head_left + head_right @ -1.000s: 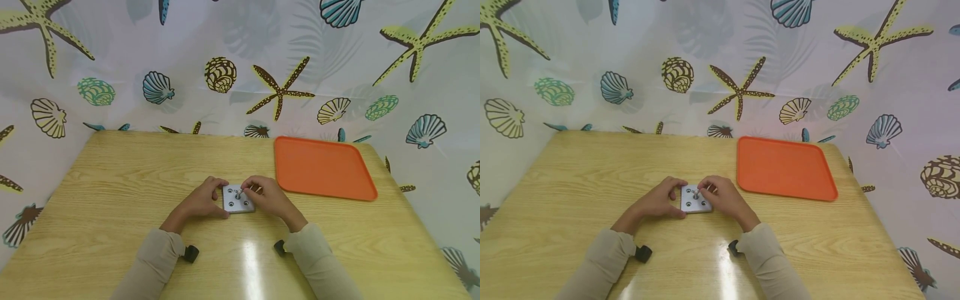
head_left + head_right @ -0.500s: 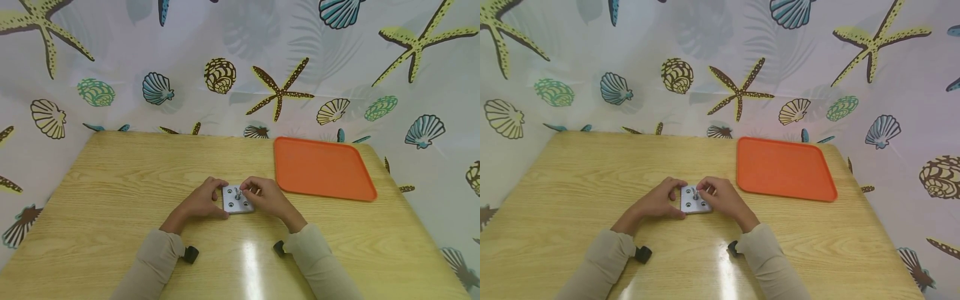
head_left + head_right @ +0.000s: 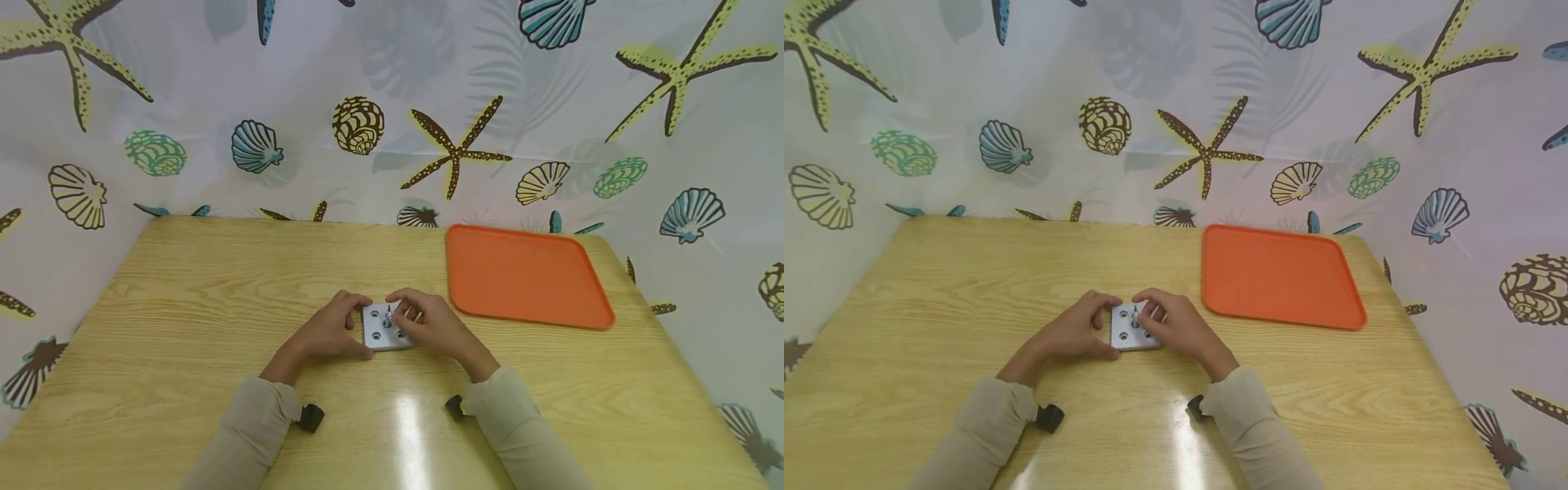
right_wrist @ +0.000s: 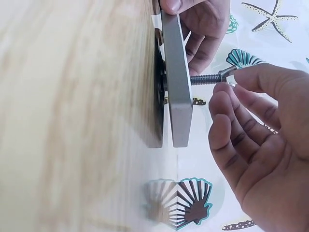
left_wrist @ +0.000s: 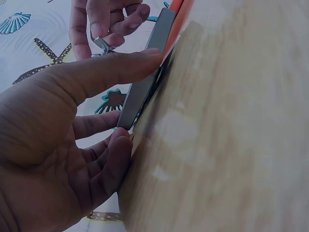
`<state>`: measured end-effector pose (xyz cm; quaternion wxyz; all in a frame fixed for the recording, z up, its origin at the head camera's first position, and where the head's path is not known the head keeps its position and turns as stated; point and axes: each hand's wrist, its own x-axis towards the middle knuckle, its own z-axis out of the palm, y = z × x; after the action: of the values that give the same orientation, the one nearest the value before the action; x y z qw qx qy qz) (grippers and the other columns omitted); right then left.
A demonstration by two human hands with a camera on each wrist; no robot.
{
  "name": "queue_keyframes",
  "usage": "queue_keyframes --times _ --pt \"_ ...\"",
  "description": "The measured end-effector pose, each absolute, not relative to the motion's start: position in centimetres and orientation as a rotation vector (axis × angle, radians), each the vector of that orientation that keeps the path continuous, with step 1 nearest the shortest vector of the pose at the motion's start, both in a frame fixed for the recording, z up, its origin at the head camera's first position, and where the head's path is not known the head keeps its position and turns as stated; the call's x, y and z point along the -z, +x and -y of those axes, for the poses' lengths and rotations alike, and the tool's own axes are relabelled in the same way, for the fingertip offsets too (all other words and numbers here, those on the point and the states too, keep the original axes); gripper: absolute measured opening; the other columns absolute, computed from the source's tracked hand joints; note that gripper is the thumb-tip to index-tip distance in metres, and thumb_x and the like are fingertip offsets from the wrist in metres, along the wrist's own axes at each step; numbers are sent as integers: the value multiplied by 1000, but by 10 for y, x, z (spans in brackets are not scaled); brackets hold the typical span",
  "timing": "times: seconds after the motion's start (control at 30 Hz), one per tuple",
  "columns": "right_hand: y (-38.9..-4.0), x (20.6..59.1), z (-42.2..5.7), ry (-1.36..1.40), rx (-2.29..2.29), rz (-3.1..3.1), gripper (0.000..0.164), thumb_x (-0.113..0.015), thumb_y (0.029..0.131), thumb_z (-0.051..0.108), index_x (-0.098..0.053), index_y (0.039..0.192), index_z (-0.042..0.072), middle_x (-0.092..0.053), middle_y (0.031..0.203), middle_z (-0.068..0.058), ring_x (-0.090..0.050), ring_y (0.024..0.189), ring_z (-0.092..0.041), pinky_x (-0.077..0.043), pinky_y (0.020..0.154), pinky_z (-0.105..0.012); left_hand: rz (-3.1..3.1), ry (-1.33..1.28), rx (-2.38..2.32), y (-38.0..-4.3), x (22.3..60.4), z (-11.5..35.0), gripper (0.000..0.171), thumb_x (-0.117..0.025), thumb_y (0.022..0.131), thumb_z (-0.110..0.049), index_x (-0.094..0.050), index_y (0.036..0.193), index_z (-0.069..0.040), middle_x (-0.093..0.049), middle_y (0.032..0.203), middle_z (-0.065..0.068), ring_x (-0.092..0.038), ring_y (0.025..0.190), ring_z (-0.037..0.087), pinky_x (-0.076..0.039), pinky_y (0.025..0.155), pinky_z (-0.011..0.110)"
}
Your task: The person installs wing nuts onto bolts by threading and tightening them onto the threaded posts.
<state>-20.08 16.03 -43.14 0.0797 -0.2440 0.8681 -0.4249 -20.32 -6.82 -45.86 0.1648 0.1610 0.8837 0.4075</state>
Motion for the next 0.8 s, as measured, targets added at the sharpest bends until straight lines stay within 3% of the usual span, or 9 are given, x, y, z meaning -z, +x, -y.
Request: queue_keyframes --times 0.23,0.63,0.8 --pt "-197 436 -160 -733 1215 -2566 28 -63 97 13 -65 124 6 -70 95 -8 -61 74 -9 -52 65 -21 -2500 426 -1157 -197 461 70 84 -94 67 -27 -52 140 -16 -47 114 4 -47 91 18 -40 74 31" --pt "-199 432 -163 -671 1243 -2627 17 -64 95 10 -69 111 6 -72 106 -8 -66 83 -13 -54 71 -23 -2517 441 -1145 -199 458 68 85 -93 68 -27 -51 141 -17 -47 115 4 -47 91 18 -40 75 31" --pt "-201 431 -166 -674 1257 -2646 12 -64 95 10 -70 105 8 -73 102 -7 -66 83 -13 -55 72 -23 -2519 441 -1140 -202 457 67 84 -93 68 -28 -51 141 -18 -47 115 4 -47 91 18 -40 74 31"
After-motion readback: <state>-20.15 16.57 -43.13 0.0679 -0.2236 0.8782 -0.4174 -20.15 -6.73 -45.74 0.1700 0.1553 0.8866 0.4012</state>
